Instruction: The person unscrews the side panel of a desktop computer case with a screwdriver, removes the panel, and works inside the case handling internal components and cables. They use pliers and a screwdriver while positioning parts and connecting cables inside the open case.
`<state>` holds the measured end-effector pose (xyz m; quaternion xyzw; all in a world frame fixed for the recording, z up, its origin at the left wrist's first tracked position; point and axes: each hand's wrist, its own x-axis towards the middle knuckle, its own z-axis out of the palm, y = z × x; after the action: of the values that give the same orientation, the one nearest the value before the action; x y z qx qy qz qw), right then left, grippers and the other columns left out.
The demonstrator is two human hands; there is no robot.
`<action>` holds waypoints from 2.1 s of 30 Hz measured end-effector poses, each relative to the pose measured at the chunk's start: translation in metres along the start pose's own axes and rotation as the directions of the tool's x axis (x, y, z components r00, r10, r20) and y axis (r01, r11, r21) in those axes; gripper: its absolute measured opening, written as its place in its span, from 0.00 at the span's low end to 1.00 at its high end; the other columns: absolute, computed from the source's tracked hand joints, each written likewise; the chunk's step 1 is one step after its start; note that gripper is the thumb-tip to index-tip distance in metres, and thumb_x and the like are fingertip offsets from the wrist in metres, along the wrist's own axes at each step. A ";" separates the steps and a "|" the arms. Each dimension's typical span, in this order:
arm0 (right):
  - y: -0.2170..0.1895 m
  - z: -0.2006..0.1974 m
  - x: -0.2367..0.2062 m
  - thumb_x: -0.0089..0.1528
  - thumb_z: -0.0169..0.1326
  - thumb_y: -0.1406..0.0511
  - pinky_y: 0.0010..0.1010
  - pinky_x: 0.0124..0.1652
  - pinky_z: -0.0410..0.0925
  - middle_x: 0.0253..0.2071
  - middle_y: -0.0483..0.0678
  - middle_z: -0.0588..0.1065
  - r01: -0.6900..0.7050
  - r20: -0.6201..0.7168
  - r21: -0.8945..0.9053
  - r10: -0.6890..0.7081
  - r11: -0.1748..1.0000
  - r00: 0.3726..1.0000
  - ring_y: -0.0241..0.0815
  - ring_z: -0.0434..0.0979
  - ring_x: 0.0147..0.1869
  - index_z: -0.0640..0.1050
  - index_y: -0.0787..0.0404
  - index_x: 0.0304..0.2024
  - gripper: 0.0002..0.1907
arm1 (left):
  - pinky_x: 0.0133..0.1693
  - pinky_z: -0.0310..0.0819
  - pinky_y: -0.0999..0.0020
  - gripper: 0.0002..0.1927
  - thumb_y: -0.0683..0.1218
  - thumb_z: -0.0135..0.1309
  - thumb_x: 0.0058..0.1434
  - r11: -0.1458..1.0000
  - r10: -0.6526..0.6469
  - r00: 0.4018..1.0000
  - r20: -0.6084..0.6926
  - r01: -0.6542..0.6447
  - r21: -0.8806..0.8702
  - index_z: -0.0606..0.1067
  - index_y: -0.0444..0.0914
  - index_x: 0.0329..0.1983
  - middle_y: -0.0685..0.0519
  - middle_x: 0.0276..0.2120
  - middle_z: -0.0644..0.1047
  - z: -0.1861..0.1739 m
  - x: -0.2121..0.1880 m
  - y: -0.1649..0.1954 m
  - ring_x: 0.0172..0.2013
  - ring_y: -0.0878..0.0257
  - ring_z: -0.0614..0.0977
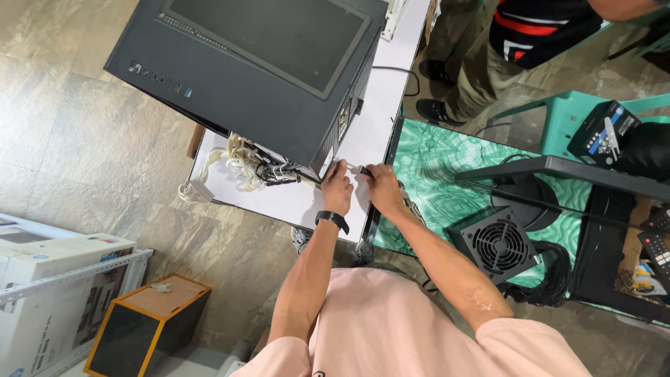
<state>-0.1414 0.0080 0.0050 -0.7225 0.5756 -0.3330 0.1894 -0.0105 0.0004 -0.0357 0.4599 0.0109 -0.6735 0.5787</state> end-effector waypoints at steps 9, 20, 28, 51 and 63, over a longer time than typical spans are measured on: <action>0.011 -0.006 0.018 0.65 0.56 0.70 0.50 0.49 0.69 0.44 0.60 0.77 -0.056 0.251 0.136 0.020 0.989 0.968 0.65 0.74 0.51 0.81 0.68 0.46 0.09 | 0.19 0.51 0.74 0.09 0.44 0.64 0.62 0.995 0.009 1.000 0.002 -0.009 0.101 0.78 0.36 0.43 0.63 0.18 0.62 0.000 0.002 -0.003 0.17 0.73 0.59; 0.004 0.007 0.016 0.60 0.58 0.69 0.46 0.54 0.68 0.54 0.65 0.69 -0.266 0.366 -0.084 0.278 0.960 0.888 0.66 0.72 0.57 0.70 0.71 0.50 0.18 | 0.18 0.51 0.73 0.13 0.48 0.66 0.59 0.945 -0.019 0.988 -0.153 0.068 0.319 0.81 0.36 0.42 0.62 0.17 0.62 0.006 0.001 0.003 0.16 0.72 0.59; 0.018 -0.012 0.034 0.59 0.58 0.66 0.47 0.40 0.72 0.35 0.62 0.80 -0.538 0.706 -0.100 0.441 0.837 0.555 0.61 0.83 0.39 0.78 0.65 0.41 0.10 | 0.18 0.50 0.73 0.14 0.46 0.67 0.58 0.967 -0.011 0.991 -0.133 0.045 0.252 0.80 0.35 0.43 0.62 0.18 0.63 -0.003 0.011 0.001 0.16 0.72 0.58; 0.000 0.003 0.031 0.41 0.73 0.67 0.51 0.37 0.71 0.40 0.70 0.74 -0.179 0.298 -0.135 0.213 0.974 0.930 0.71 0.76 0.42 0.75 0.77 0.41 0.31 | 0.18 0.50 0.74 0.12 0.49 0.62 0.64 0.942 -0.048 0.994 -0.100 0.078 0.326 0.81 0.36 0.42 0.62 0.16 0.61 -0.002 0.005 0.007 0.16 0.72 0.59; -0.006 -0.006 0.034 0.41 0.73 0.65 0.45 0.42 0.72 0.37 0.62 0.77 -0.293 0.420 -0.275 0.389 0.916 0.820 0.61 0.79 0.43 0.78 0.75 0.41 0.29 | 0.20 0.50 0.77 0.13 0.48 0.57 0.66 0.992 -0.080 0.995 0.064 0.074 0.099 0.80 0.36 0.49 0.66 0.18 0.56 -0.010 0.008 0.007 0.18 0.75 0.57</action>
<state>-0.1374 -0.0222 0.0221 -0.6810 0.6634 -0.0510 0.3058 0.0018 -0.0021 -0.0430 0.4635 -0.0236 -0.7102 0.5293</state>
